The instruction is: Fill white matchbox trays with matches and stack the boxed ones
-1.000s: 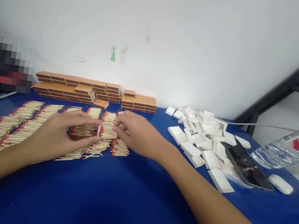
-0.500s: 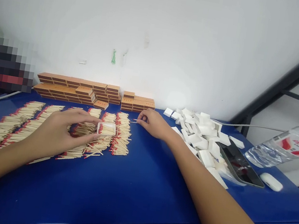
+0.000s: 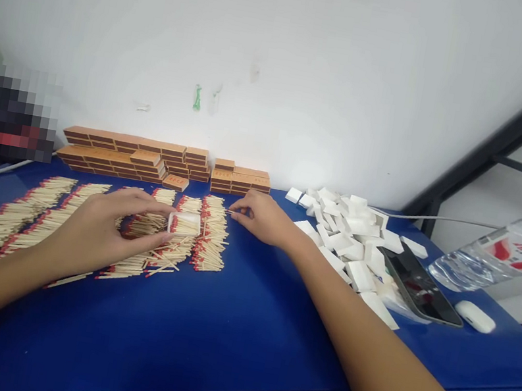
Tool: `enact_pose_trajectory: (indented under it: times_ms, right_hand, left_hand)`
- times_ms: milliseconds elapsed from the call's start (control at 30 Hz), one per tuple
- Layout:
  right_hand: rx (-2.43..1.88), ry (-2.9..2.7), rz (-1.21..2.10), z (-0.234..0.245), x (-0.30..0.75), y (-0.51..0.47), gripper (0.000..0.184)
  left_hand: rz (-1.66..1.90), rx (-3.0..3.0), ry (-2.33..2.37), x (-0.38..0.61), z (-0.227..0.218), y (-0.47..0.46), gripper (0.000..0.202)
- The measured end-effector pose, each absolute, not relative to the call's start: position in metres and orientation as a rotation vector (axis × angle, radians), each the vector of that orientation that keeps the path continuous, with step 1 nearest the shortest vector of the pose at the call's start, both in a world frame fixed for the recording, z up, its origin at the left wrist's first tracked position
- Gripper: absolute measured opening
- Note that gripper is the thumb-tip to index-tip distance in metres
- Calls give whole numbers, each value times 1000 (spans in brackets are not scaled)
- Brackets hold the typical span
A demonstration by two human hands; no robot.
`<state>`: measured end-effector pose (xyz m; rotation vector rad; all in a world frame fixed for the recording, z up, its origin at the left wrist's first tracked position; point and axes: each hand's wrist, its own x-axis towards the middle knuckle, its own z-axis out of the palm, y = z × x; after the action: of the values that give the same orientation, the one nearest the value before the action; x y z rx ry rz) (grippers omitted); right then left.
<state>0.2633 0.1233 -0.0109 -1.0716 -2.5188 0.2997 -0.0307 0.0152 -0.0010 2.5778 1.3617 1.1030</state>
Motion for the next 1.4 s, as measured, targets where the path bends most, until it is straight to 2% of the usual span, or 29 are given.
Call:
enact_pose_trajectory:
  times_ms: [200, 500, 800, 1100, 1400]
  right_hand:
    - [-1115, -2439, 324, -18, 260, 125, 11]
    - [-1316, -2511, 259, -8, 271, 123, 15]
    - [-1253, -2645, 286, 4, 272, 113, 15]
    - [-988, -2472, 394, 21, 236, 70, 13]
    - [-961, -2576, 355, 16, 216, 45, 7]
  left_hand:
    - [1088, 2573, 1385, -31, -1, 15, 31]
    - [1061, 2582, 1403, -31, -1, 17, 32]
    - [1070, 2579, 1388, -31, -1, 16, 31]
    - [1105, 2567, 1351, -27, -3, 14, 33]
    - [1114, 2575, 1269, -22, -3, 10, 29]
